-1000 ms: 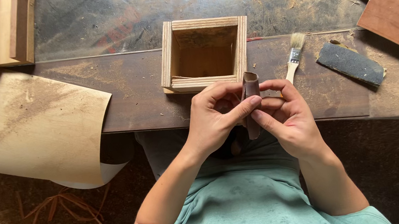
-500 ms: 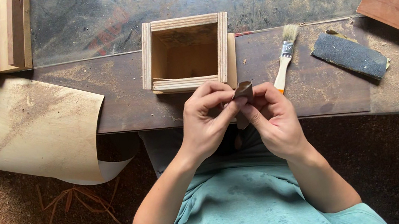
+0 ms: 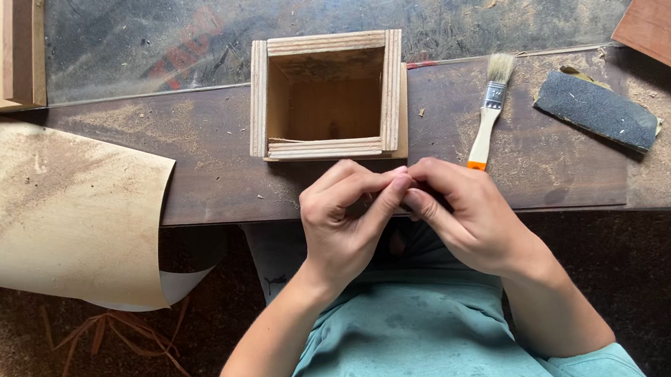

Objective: The person sands the edges and corners of a small wooden box using a sanding block and a small sanding strip, then brushes away dust with a paintbrush. The person repeats sanding and brushing on different sides of the box.

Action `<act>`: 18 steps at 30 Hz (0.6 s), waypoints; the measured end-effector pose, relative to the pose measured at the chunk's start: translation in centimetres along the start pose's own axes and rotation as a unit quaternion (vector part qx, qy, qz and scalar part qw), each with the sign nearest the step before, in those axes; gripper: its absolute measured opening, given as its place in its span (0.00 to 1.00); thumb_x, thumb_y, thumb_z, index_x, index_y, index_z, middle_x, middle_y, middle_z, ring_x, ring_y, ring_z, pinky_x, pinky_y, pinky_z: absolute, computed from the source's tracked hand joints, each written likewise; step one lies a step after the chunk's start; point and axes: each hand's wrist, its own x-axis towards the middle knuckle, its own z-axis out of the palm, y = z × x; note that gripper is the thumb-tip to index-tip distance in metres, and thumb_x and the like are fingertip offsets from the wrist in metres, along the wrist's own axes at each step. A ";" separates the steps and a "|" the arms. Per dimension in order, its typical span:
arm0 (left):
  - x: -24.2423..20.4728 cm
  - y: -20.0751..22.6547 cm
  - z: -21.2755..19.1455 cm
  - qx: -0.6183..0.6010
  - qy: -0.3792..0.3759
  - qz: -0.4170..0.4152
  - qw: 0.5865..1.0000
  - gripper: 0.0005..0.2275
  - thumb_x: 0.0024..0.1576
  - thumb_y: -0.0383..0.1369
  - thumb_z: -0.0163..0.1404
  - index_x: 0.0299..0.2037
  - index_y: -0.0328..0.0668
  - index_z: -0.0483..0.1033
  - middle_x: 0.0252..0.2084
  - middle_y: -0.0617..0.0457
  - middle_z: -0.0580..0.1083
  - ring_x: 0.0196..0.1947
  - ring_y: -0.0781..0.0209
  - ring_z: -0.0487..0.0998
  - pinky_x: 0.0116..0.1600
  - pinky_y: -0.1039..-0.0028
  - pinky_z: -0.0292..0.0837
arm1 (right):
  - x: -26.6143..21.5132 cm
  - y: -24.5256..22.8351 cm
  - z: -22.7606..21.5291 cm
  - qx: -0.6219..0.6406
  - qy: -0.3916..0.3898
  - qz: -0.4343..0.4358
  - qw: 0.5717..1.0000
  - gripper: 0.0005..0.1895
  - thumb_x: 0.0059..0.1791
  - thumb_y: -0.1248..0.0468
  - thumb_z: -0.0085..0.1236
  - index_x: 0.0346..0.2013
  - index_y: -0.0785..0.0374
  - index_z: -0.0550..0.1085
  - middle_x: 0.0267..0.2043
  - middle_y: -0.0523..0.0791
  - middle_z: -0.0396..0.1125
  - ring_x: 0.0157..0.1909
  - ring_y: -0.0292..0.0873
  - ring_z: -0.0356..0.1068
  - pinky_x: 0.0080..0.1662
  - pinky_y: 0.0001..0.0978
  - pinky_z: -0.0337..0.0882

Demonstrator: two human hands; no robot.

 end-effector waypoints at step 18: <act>2.2 -3.0 -1.2 0.384 0.007 0.171 0.907 0.07 0.66 0.37 0.53 0.46 0.43 0.76 0.42 0.54 0.72 0.47 0.56 0.73 0.59 0.64 0.65 | 7.7 -0.1 -2.5 -0.245 0.159 0.057 0.955 0.14 0.58 0.63 0.62 0.34 0.69 0.72 0.20 0.43 0.66 0.23 0.31 0.61 0.26 0.27 0.59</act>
